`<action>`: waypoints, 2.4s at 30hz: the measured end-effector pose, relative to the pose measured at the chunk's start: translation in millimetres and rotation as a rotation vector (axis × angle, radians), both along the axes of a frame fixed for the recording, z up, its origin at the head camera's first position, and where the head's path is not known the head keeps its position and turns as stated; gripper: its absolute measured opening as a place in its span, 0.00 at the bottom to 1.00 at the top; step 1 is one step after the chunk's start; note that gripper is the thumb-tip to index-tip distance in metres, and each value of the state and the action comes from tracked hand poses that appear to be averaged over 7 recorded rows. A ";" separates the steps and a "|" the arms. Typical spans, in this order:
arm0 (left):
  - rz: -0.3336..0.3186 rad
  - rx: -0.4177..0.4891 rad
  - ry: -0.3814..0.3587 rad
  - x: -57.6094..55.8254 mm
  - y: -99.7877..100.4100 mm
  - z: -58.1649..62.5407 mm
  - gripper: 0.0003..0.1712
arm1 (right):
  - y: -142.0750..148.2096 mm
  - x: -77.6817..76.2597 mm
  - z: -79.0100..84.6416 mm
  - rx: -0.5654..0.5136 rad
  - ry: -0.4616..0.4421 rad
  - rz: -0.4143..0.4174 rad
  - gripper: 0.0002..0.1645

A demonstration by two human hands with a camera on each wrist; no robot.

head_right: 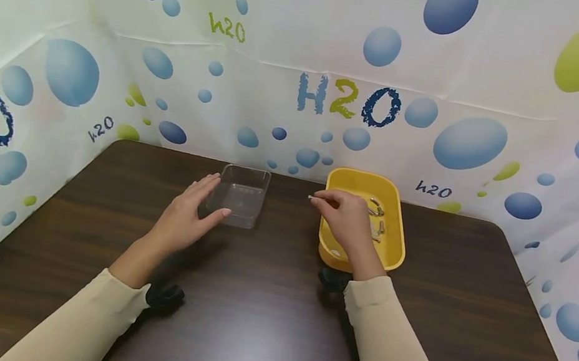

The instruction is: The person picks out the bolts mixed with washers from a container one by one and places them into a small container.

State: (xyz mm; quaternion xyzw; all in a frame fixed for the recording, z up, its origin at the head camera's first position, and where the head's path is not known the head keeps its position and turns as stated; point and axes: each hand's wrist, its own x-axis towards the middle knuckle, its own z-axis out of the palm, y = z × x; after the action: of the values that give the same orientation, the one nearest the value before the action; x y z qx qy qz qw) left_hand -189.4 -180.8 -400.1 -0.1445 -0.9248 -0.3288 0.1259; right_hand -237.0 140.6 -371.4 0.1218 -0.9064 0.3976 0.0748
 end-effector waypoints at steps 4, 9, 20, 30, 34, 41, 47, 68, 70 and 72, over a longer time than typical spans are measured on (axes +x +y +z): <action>0.041 -0.001 -0.018 -2.5 -10.9 -6.0 0.45 | -13.1 0.2 -2.5 -0.026 0.021 0.023 0.17; 0.068 0.014 -0.022 -6.0 -17.0 -13.4 0.44 | -32.7 -1.0 -5.5 -0.079 0.047 0.038 0.17; 0.058 0.041 -0.050 -12.0 -18.4 -16.6 0.42 | -77.4 -10.7 -11.7 -0.254 0.076 0.022 0.17; 0.048 0.024 -0.150 -14.8 -13.4 -16.2 0.45 | -110.6 -16.0 -23.4 -0.268 0.093 0.081 0.13; 0.040 0.005 -0.185 -17.0 -13.7 -15.2 0.46 | -120.2 -17.6 -25.4 -0.216 0.069 0.102 0.13; 0.031 -0.029 -0.219 -21.4 -15.1 -16.6 0.47 | -127.8 -18.6 -29.3 -0.112 0.034 0.142 0.13; 0.029 -0.036 -0.222 -23.2 -15.0 -15.8 0.47 | -131.3 -20.3 -33.2 -0.044 0.079 0.186 0.12; 0.039 -0.038 -0.219 -25.6 -13.9 -16.9 0.47 | -134.9 -22.7 -37.7 0.037 0.107 0.247 0.10; 0.038 -0.039 -0.219 -26.2 -13.8 -17.4 0.47 | -134.8 -23.0 -38.1 0.048 0.111 0.261 0.09; 0.038 -0.041 -0.220 -26.7 -13.8 -17.8 0.47 | -134.7 -23.2 -38.6 0.058 0.122 0.280 0.09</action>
State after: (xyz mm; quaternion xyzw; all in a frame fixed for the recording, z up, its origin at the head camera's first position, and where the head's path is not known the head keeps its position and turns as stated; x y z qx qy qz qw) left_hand -216.1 -194.6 -417.9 -0.0925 -0.9420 -0.3213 0.0271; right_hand -260.2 5.9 -410.0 0.2733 -0.8853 0.3697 0.0701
